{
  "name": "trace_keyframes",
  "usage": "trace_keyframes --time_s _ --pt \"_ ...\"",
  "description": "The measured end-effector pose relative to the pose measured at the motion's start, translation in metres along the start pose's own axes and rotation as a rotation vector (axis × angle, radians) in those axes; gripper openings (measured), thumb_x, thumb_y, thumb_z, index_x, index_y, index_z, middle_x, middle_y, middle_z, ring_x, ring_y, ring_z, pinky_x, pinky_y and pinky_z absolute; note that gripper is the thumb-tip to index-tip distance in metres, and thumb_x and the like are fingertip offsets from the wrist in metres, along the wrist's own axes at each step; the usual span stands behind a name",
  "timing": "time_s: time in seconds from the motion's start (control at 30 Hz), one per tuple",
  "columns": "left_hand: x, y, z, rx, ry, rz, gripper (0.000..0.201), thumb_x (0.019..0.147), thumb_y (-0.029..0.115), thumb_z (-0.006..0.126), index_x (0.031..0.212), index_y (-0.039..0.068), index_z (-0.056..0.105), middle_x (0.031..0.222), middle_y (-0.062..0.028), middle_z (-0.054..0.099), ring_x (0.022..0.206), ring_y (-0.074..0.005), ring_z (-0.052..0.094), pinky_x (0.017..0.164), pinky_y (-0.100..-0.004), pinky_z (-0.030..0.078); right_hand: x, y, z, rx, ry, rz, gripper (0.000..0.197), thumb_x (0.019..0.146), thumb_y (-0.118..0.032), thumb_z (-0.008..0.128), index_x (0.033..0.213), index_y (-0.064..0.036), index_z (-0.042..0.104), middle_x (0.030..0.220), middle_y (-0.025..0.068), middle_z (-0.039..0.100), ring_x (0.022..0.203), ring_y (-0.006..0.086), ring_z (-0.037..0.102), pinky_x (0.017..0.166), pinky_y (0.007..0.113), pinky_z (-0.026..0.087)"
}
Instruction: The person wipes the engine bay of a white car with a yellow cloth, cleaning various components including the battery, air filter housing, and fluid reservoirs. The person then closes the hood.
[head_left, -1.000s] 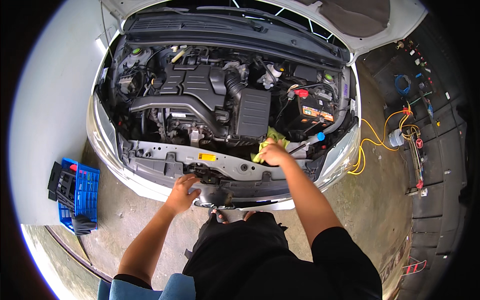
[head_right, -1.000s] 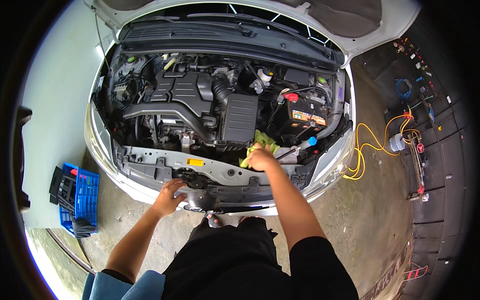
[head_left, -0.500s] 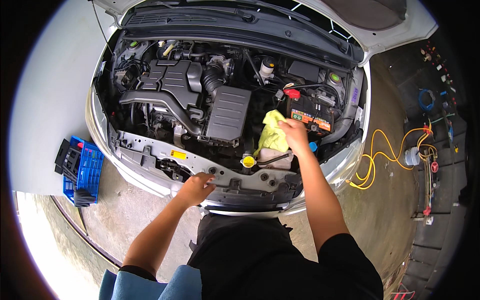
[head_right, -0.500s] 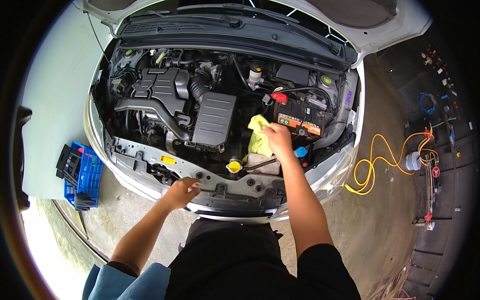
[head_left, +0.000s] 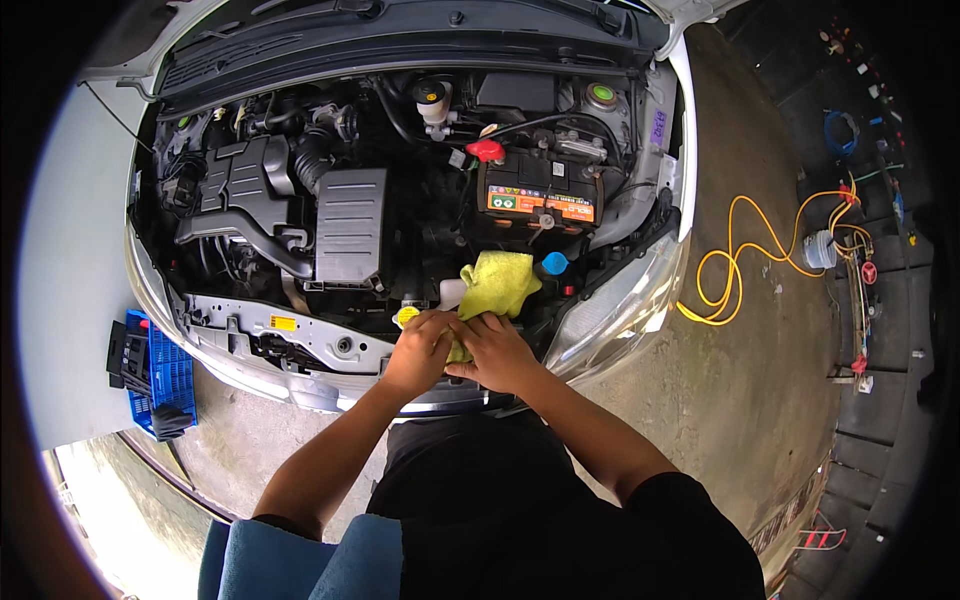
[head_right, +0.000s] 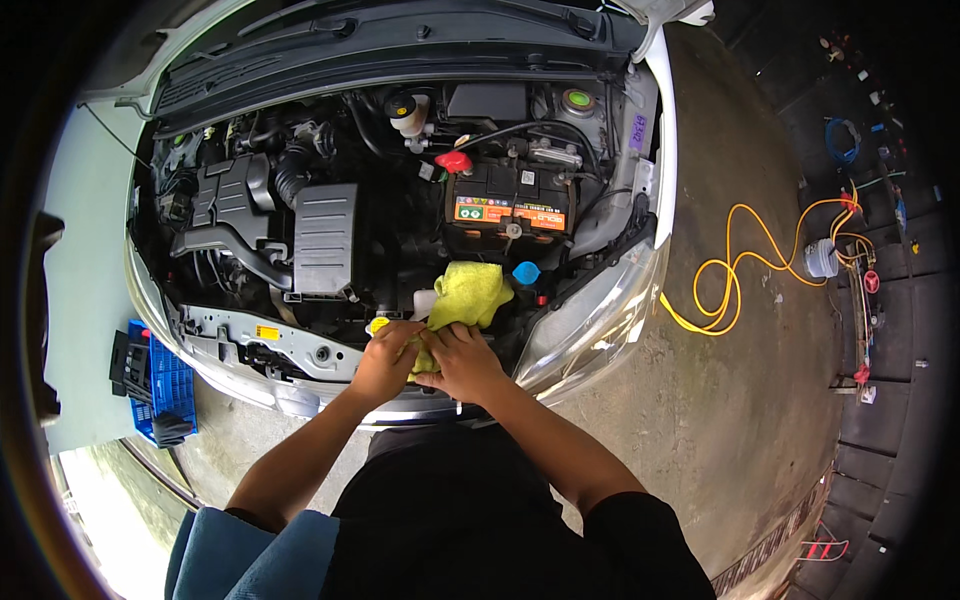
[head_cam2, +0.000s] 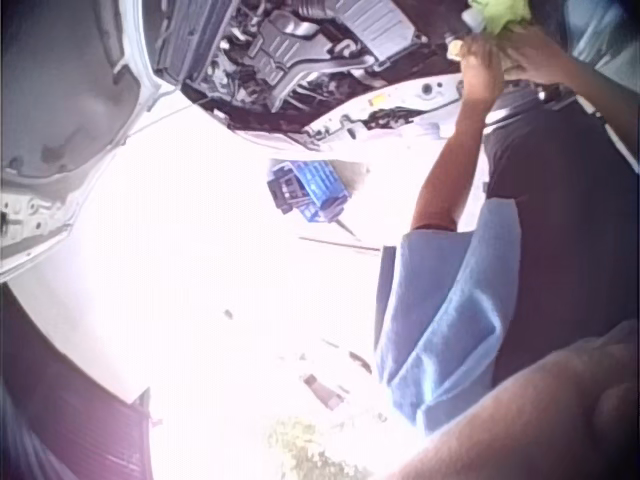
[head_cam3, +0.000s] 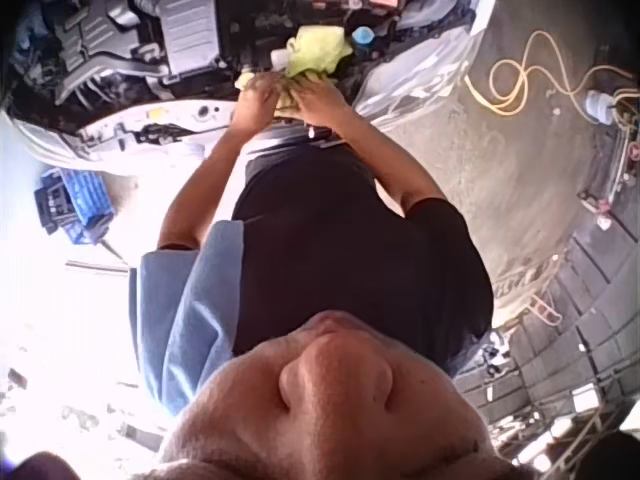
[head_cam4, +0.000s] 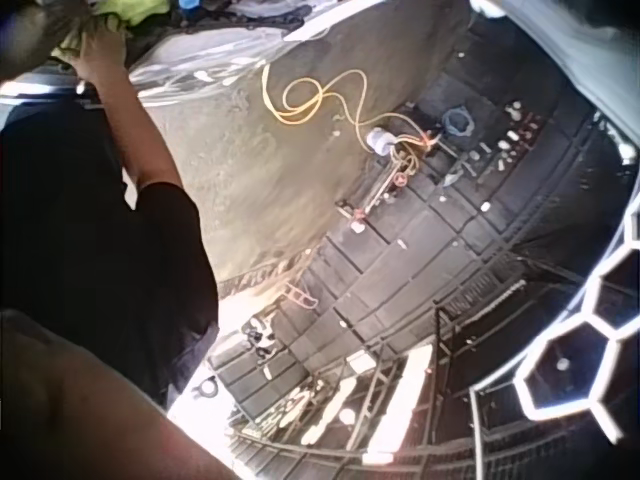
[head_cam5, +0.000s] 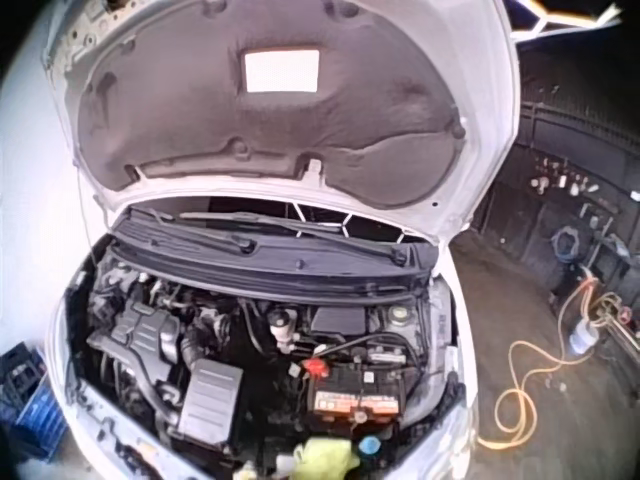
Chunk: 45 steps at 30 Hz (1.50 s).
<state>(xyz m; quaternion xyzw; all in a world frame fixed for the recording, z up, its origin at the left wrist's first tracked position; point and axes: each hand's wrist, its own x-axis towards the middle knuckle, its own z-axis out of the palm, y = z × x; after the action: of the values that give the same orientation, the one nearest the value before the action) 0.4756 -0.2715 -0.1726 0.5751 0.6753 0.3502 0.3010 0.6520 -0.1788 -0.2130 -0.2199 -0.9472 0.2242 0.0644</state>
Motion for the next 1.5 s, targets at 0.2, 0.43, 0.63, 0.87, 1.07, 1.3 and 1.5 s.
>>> trace_keyframes --time_s 0.2,0.43,0.63,0.87,1.07,1.3,1.5 --pt "0.007 -0.005 0.007 0.089 -0.138 0.199 0.033 0.091 0.003 0.064 0.124 -0.003 0.066 0.126 -0.0231 0.067 0.119 -0.041 0.064 0.106 -0.0484 0.051 -0.005 -0.008 -0.013 -0.273 -0.002 0.285 0.086 0.08 -0.068 0.075 0.137 -0.0037 0.066 0.113 0.0071 0.071 0.116 0.0267 0.058 0.101 0.044 0.042" --pt "-0.009 -0.017 -0.005 0.137 -0.219 0.215 0.034 0.091 0.007 0.064 0.124 -0.003 0.062 0.122 -0.0228 0.066 0.118 -0.0416 0.064 0.105 -0.0498 0.052 0.009 -0.028 -0.003 -0.198 -0.051 0.304 0.061 0.088 -0.056 0.075 0.127 -0.0096 0.071 0.125 0.0074 0.07 0.12 0.0307 0.059 0.105 0.048 0.043" --pt "-0.006 -0.031 -0.012 0.153 -0.28 0.264 0.03 0.089 0.008 0.064 0.118 -0.002 0.064 0.119 -0.0221 0.066 0.113 -0.0426 0.065 0.1 -0.0508 0.053 0.001 -0.007 -0.014 -0.32 -0.128 0.457 0.054 0.099 -0.059 0.06 0.112 -0.0091 0.077 0.11 0.0106 0.076 0.108 0.0311 0.07 0.114 0.051 0.04" --pt "-0.005 -0.014 -0.006 0.123 -0.222 0.063 0.025 0.094 0.017 0.064 0.109 -0.001 0.07 0.105 -0.0249 0.071 0.1 -0.0442 0.07 0.091 -0.0508 0.057 0.026 0.007 -0.016 0.035 0.011 0.484 0.048 0.105 -0.043 0.058 0.082 -0.0035 0.074 0.083 0.0211 0.074 0.084 0.0375 0.075 0.087 0.051 0.052" --pt "0.006 0.043 0.037 0.17 0.064 -0.091 0.037 0.094 0.022 0.069 0.122 -0.001 0.07 0.12 -0.0256 0.073 0.115 -0.0431 0.068 0.101 -0.0501 0.053 0.003 0.07 -0.103 0.611 0.71 0.496 0.039 0.109 -0.034 0.06 0.093 0.0017 0.064 0.078 0.0222 0.068 0.071 0.0472 0.063 0.066 0.048 0.051" --pt "0.066 0.081 0.121 0.222 0.071 -0.038 0.043 0.093 0.021 0.066 0.128 -0.005 0.065 0.126 -0.0304 0.069 0.116 -0.0475 0.066 0.104 -0.0516 0.052 -0.018 0.117 -0.101 -0.328 -0.047 0.159 0.05 0.099 -0.021 0.064 0.144 -0.0025 0.055 0.153 0.0283 0.053 0.134 0.0417 0.059 0.11 0.048 0.049" --pt "0.048 0.062 0.139 0.291 -0.127 -0.213 0.051 0.093 0.029 0.069 0.132 -0.003 0.065 0.13 -0.0245 0.07 0.121 -0.0433 0.066 0.106 -0.0477 0.052 0.016 0.141 -0.079 -0.127 -0.117 0.421 0.048 0.097 -0.019 0.058 0.142 -0.0009 0.055 0.125 0.0257 0.073 0.109 0.0351 0.075 0.095 0.044 0.058"
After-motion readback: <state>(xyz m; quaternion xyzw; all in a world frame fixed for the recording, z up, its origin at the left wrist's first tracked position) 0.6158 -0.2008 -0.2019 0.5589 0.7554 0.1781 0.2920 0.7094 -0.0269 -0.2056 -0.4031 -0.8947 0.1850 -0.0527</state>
